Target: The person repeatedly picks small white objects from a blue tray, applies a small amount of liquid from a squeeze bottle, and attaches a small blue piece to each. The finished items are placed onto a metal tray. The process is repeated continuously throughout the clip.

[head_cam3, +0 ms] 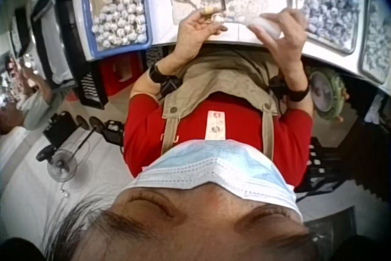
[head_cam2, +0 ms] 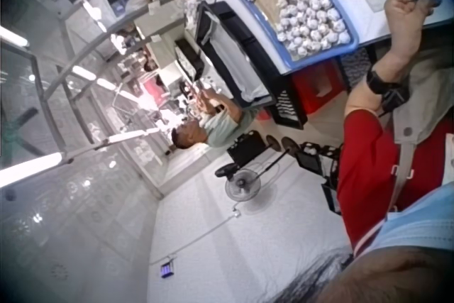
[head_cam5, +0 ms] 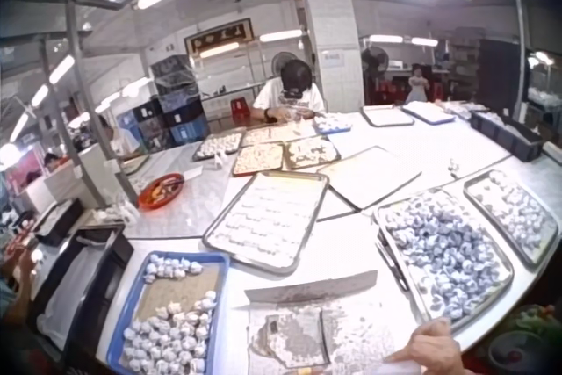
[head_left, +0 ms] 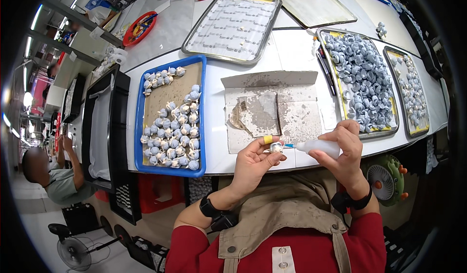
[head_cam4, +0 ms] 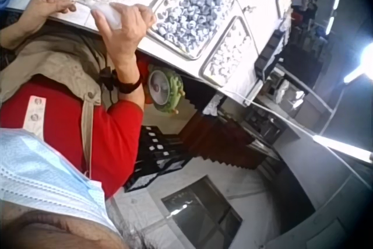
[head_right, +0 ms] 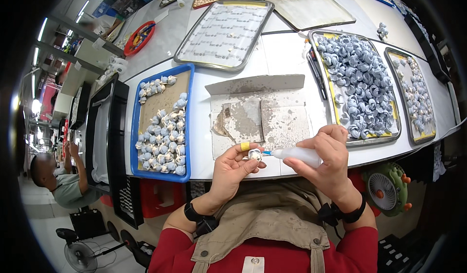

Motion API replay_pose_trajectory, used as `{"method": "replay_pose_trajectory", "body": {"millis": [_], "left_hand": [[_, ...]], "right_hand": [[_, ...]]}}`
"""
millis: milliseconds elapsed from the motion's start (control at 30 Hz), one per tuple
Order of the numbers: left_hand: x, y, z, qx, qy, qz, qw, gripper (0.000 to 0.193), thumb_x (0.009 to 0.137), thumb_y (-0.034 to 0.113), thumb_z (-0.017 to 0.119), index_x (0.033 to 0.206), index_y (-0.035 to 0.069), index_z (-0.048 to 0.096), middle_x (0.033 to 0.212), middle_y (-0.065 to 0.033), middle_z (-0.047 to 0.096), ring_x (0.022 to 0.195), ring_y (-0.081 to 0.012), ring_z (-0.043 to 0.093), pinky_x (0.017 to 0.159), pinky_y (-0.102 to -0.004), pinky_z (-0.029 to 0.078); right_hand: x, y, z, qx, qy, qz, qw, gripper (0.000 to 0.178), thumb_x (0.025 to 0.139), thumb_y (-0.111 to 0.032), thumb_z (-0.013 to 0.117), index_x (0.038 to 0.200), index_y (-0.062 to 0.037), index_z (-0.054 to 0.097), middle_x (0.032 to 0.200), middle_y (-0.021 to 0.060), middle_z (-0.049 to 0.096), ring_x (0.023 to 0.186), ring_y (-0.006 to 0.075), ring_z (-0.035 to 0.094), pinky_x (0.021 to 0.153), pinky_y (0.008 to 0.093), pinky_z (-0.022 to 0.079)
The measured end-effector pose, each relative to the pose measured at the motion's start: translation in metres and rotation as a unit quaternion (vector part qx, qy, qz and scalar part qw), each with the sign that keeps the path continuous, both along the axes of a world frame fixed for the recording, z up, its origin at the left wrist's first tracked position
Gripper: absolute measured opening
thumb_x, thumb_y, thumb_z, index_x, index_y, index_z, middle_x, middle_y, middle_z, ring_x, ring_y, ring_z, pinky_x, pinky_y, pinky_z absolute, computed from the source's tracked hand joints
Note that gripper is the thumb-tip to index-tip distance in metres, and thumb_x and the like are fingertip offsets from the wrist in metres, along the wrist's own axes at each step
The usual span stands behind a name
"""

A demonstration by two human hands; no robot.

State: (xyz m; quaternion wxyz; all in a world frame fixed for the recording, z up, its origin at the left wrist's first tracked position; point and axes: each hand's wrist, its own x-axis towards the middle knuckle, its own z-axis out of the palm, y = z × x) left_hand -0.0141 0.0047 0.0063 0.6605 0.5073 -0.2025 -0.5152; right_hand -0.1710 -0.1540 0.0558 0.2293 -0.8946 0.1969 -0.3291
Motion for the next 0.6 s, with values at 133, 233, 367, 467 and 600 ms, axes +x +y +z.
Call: {"method": "replay_pose_trajectory", "body": {"millis": [133,233,367,467,600], "left_hand": [[0.003,0.000,0.003,0.003,0.015,0.000,1.000,0.035,0.088,0.005,0.060,0.120,-0.003,0.049,0.113,-0.0141,0.060,0.088,-0.0160,0.064,0.073,-0.0220,0.052],[0.007,0.000,0.002,0.009,0.041,0.005,0.999,0.035,0.088,0.005,0.060,0.121,-0.002,0.049,0.114,-0.0150,0.059,0.088,-0.0169,0.064,0.074,-0.0221,0.052],[0.011,-0.002,0.002,-0.009,0.095,-0.015,0.995,0.033,0.088,0.006,0.060,0.119,-0.001,0.050,0.115,-0.0177,0.059,0.088,-0.0191,0.064,0.073,-0.0233,0.053],[0.016,-0.002,0.015,-0.095,0.162,-0.142,0.972,0.033,0.087,0.006,0.062,0.117,0.000,0.051,0.114,-0.0204,0.058,0.088,-0.0207,0.064,0.072,-0.0247,0.054],[0.021,-0.006,0.022,-0.115,0.154,-0.196,0.962,0.035,0.087,0.005,0.060,0.121,0.000,0.050,0.117,-0.0175,0.058,0.091,-0.0187,0.064,0.076,-0.0242,0.053]], "right_hand": [[0.000,-0.002,-0.001,0.016,-0.002,-0.001,1.000,0.028,0.060,-0.025,0.080,0.074,-0.0059,0.065,0.066,0.0044,0.053,0.073,0.0221,0.047,0.074,0.0344,0.032],[-0.003,-0.006,-0.008,0.058,-0.006,-0.022,0.998,0.027,0.064,-0.024,0.078,0.078,-0.0048,0.065,0.070,0.0062,0.054,0.076,0.0221,0.047,0.075,0.0351,0.033],[0.009,-0.016,-0.039,0.137,0.006,-0.084,0.987,0.025,0.072,-0.025,0.073,0.085,-0.0044,0.066,0.079,0.0088,0.057,0.082,0.0236,0.049,0.078,0.0357,0.035],[0.025,-0.020,-0.056,0.177,0.032,-0.099,0.979,0.025,0.076,-0.027,0.071,0.088,-0.0059,0.067,0.083,0.0092,0.059,0.086,0.0246,0.051,0.080,0.0355,0.034],[0.025,-0.033,-0.048,0.055,0.037,-0.083,0.994,0.020,0.078,-0.024,0.069,0.090,-0.0084,0.066,0.084,0.0033,0.062,0.091,0.0225,0.052,0.082,0.0372,0.033]]}}
